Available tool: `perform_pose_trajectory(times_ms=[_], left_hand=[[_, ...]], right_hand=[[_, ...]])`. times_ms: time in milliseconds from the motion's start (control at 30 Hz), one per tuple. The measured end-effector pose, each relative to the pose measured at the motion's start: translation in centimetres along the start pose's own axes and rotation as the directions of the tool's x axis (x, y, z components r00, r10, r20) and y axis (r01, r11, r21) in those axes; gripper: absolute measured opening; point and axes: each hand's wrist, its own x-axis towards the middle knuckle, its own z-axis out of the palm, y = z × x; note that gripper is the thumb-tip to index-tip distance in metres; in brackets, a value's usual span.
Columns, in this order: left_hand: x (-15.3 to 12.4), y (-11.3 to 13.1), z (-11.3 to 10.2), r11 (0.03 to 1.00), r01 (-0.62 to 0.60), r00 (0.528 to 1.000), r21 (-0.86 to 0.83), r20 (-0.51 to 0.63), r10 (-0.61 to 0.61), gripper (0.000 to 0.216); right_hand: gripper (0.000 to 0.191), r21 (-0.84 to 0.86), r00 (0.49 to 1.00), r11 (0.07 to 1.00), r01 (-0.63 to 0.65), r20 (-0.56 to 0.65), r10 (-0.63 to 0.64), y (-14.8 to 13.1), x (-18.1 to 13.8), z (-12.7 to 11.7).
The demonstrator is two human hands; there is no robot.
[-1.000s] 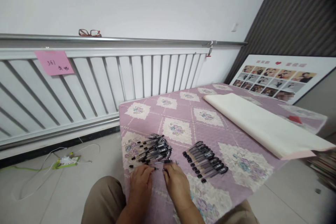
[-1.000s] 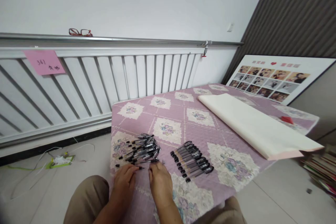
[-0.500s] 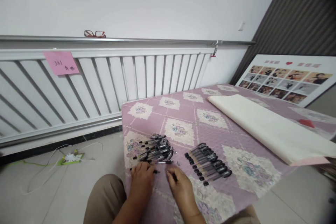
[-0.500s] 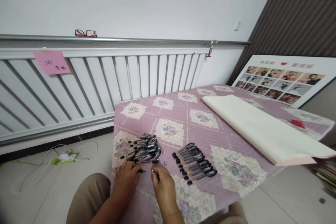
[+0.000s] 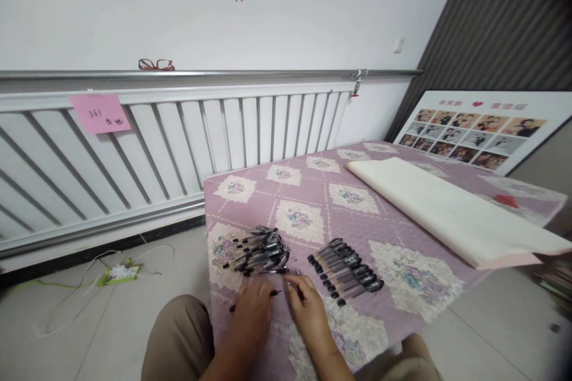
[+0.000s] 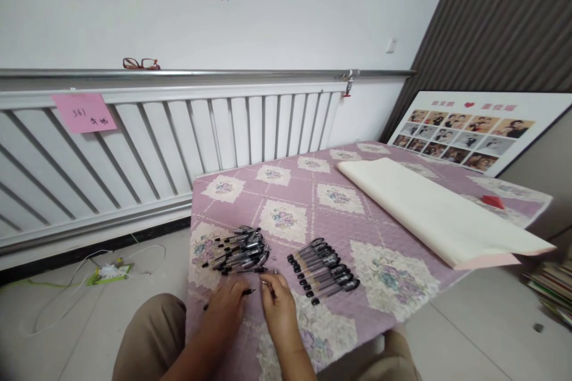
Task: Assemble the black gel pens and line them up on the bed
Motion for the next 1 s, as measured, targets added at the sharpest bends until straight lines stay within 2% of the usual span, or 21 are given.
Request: perform_pose_trajectory(times_ms=[200, 433, 700, 1000], left_hand=[[0.0, 0.0, 0.3, 0.997, -0.022, 0.999, -0.068, -0.030, 0.020, 0.036], [-0.3, -0.2, 0.3, 0.997, -0.036, 0.997, -0.069, -0.072, 0.031, 0.025], [-0.4, -0.1, 0.2, 0.995, -0.021, 0.992, -0.098, -0.124, 0.008, 0.022], [-0.5, 0.0, -0.2, 0.992, 0.000, 0.994, -0.122, -0.107, -0.014, 0.020]], right_hand=[[0.024, 0.035, 0.994, 0.998, -0.052, 0.095, 0.049, -0.1, -0.3, -1.0], [0.018, 0.071, 0.994, 0.995, -0.065, 0.095, 0.058, 0.3, -0.5, -0.6], [0.020, 0.096, 0.983, 0.992, -0.085, 0.173, 0.067, -0.6, -0.3, -1.1], [0.016, 0.086, 0.976, 0.990, -0.112, 0.195, 0.094, -0.6, -0.4, -1.1]])
